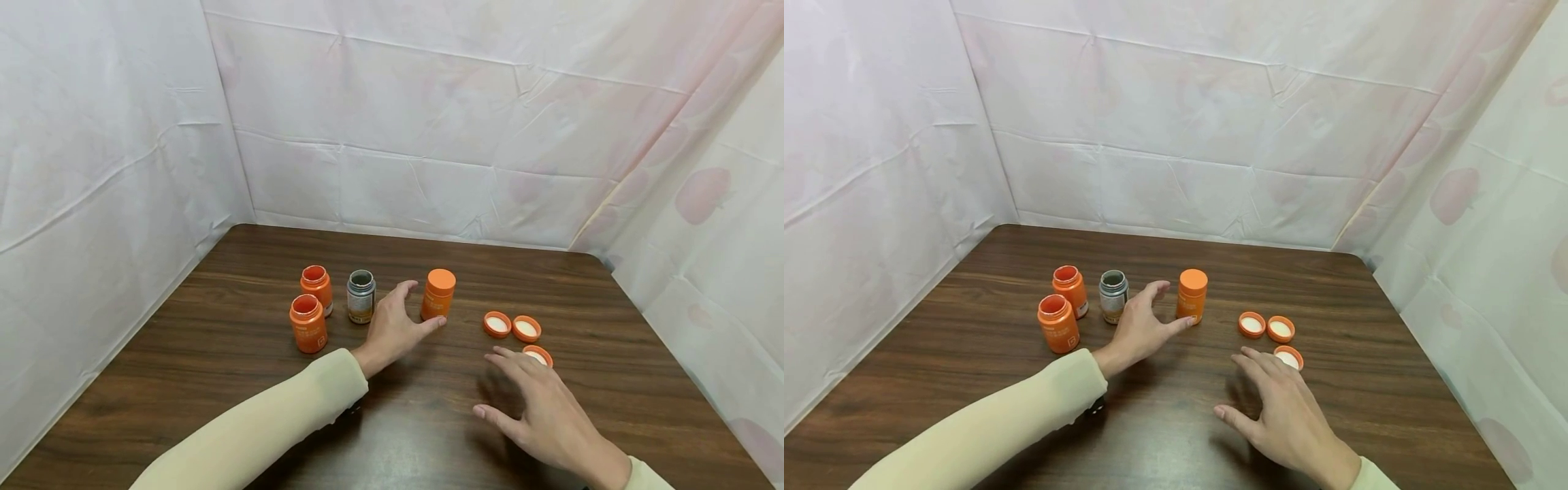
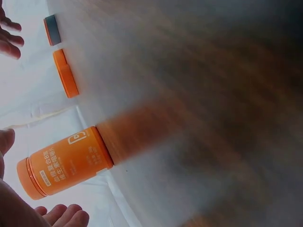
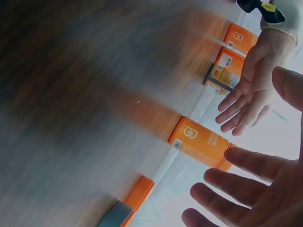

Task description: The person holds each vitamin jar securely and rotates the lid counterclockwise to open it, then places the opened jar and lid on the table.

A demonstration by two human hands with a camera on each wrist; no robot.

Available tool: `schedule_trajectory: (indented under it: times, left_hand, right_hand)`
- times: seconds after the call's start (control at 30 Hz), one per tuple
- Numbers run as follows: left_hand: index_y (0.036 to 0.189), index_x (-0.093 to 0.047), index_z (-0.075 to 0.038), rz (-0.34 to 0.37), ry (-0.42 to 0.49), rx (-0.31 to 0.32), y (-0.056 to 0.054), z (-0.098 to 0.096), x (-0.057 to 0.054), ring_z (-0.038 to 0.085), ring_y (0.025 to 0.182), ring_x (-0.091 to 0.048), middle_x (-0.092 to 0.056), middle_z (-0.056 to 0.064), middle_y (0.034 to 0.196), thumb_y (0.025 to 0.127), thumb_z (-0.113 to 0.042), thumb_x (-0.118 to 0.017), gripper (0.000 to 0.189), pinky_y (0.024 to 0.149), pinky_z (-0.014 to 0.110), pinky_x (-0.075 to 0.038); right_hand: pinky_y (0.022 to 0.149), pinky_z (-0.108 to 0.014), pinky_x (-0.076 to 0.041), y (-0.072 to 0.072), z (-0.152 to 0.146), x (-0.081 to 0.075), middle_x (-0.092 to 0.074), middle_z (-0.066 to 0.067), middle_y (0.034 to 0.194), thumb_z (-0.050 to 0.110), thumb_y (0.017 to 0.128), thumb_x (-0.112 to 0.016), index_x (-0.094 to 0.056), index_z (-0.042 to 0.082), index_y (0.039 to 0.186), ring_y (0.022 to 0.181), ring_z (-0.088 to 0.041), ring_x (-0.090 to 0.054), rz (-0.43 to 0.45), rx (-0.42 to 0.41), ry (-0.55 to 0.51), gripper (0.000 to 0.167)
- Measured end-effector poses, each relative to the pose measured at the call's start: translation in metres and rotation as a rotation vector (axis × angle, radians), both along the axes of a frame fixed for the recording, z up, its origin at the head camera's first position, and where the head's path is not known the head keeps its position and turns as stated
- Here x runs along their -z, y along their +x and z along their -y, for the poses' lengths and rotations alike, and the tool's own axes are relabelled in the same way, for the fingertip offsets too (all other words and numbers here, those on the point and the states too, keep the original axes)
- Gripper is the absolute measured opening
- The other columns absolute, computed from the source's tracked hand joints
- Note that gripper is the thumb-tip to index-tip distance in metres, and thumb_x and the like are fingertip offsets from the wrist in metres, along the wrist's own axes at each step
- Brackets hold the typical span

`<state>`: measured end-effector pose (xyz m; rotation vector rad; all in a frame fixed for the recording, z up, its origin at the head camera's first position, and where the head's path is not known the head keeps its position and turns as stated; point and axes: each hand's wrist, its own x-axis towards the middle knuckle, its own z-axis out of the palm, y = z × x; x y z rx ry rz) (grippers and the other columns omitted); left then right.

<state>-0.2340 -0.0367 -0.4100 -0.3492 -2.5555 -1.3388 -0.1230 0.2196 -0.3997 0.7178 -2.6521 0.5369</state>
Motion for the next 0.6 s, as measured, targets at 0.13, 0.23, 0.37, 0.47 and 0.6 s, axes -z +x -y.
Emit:
schedule_trajectory:
  times: [0.13, 0.23, 0.37, 0.47, 0.6]
  left_hand:
    - [0.144, -0.052, -0.007, 0.031, 0.015, -0.019, -0.004, -0.002, 0.000, 0.030, 0.128, -0.058, -0.062, 0.013, 0.138, 0.079, -0.045, -0.088, 0.083, 0.103, 0.046, -0.048]
    - [0.144, -0.052, -0.009, 0.070, 0.022, -0.038, -0.007, -0.004, 0.000, 0.029, 0.129, -0.057, -0.061, 0.013, 0.139, 0.079, -0.047, -0.088, 0.084, 0.104, 0.046, -0.047]
    - [0.145, -0.052, -0.009, 0.112, 0.033, -0.046, -0.013, -0.007, -0.001, 0.030, 0.132, -0.055, -0.059, 0.011, 0.143, 0.079, -0.046, -0.088, 0.084, 0.106, 0.047, -0.046]
    - [0.145, -0.052, -0.009, 0.139, 0.043, -0.050, -0.017, -0.009, -0.001, 0.030, 0.133, -0.055, -0.059, 0.009, 0.143, 0.080, -0.045, -0.088, 0.083, 0.107, 0.046, -0.045]
    - [0.144, -0.052, -0.010, 0.161, 0.048, -0.062, -0.022, -0.012, 0.000, 0.029, 0.133, -0.054, -0.058, 0.009, 0.143, 0.080, -0.045, -0.087, 0.081, 0.107, 0.045, -0.045]
  right_hand:
    - [0.100, -0.056, -0.043, 0.001, 0.001, 0.000, -0.060, -0.002, 0.141, 0.060, 0.082, -0.080, -0.062, 0.017, 0.138, 0.126, -0.026, -0.056, 0.000, -0.007, -0.004, 0.072]
    - [0.100, -0.055, -0.043, 0.001, 0.001, 0.000, -0.060, -0.002, 0.141, 0.060, 0.082, -0.080, -0.062, 0.017, 0.138, 0.127, -0.026, -0.057, -0.003, -0.010, -0.004, 0.072]
    - [0.101, -0.055, -0.042, 0.001, 0.001, 0.000, -0.060, -0.002, 0.141, 0.059, 0.081, -0.081, -0.062, 0.017, 0.137, 0.126, -0.026, -0.057, -0.013, -0.013, -0.006, 0.073]
    - [0.101, -0.055, -0.042, 0.001, 0.001, -0.001, -0.060, -0.002, 0.141, 0.058, 0.081, -0.081, -0.062, 0.017, 0.138, 0.126, -0.025, -0.057, -0.016, -0.014, -0.007, 0.073]
    - [0.101, -0.055, -0.042, 0.002, 0.001, -0.001, -0.060, -0.002, 0.141, 0.059, 0.081, -0.081, -0.062, 0.017, 0.138, 0.126, -0.025, -0.056, -0.014, -0.011, -0.006, 0.073]
